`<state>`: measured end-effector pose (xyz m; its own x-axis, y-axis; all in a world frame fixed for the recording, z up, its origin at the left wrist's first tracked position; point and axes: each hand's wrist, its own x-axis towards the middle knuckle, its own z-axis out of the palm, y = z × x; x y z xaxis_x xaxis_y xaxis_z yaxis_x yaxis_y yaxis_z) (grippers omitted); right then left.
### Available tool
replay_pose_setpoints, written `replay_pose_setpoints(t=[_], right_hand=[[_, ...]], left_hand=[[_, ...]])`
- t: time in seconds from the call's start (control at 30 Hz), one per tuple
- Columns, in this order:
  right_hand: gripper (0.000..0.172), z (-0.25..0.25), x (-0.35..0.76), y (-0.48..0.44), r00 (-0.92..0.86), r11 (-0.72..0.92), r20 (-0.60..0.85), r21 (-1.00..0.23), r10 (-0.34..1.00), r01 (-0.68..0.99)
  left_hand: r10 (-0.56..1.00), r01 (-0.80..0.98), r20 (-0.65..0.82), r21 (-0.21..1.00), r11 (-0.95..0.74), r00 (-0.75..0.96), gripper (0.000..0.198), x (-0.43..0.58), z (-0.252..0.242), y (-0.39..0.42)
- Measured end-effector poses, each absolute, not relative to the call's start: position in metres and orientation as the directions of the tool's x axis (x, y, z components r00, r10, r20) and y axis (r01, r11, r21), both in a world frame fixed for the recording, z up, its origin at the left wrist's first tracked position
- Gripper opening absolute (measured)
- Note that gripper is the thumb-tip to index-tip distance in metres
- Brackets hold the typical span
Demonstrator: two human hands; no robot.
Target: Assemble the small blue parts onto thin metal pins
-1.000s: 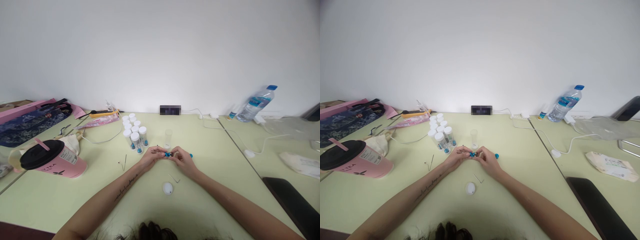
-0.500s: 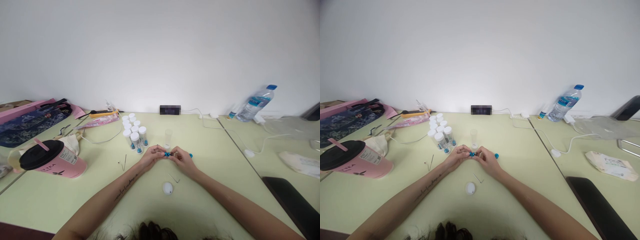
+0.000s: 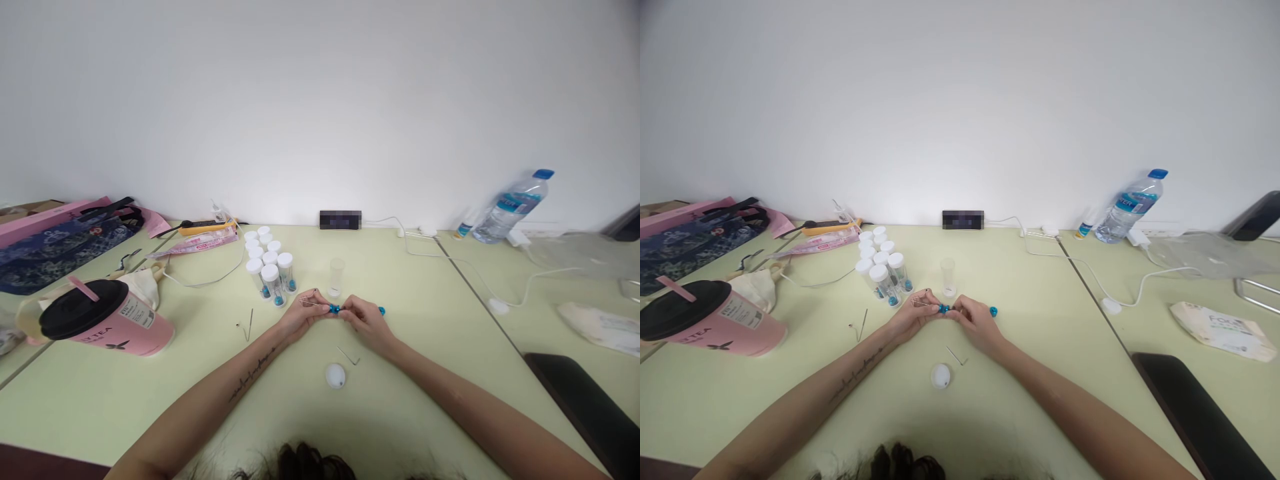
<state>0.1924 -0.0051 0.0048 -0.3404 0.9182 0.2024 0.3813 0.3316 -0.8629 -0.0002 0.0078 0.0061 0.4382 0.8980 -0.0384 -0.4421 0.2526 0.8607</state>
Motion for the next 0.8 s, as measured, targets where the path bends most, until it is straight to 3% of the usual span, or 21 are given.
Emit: replay_pose_setpoints(t=[0.13,0.3,0.53,0.8], right_hand=[[0.042,0.0079,0.1928,-0.0052,-0.374,0.333,0.192,-0.87,0.908,0.362],[0.034,0.0085,0.1926,-0.0061,-0.312,0.34,0.237,-0.879,0.92,0.334],[0.044,0.0065,0.1931,-0.006,-0.295,0.358,0.266,-0.877,0.918,0.321],[0.04,0.0057,0.1929,-0.0053,-0.298,0.367,0.274,-0.873,0.914,0.321]], left_hand=[[0.895,-0.444,-0.04,0.858,0.258,0.444,0.02,0.0002,0.0058,0.0079],[0.911,-0.464,-0.033,0.853,0.24,0.411,0.019,0.0004,0.0045,0.0088],[0.92,-0.476,-0.031,0.848,0.231,0.39,0.018,0.0001,0.0027,0.0096],[0.917,-0.467,-0.033,0.853,0.233,0.398,0.018,0.0,0.0031,0.0092]])
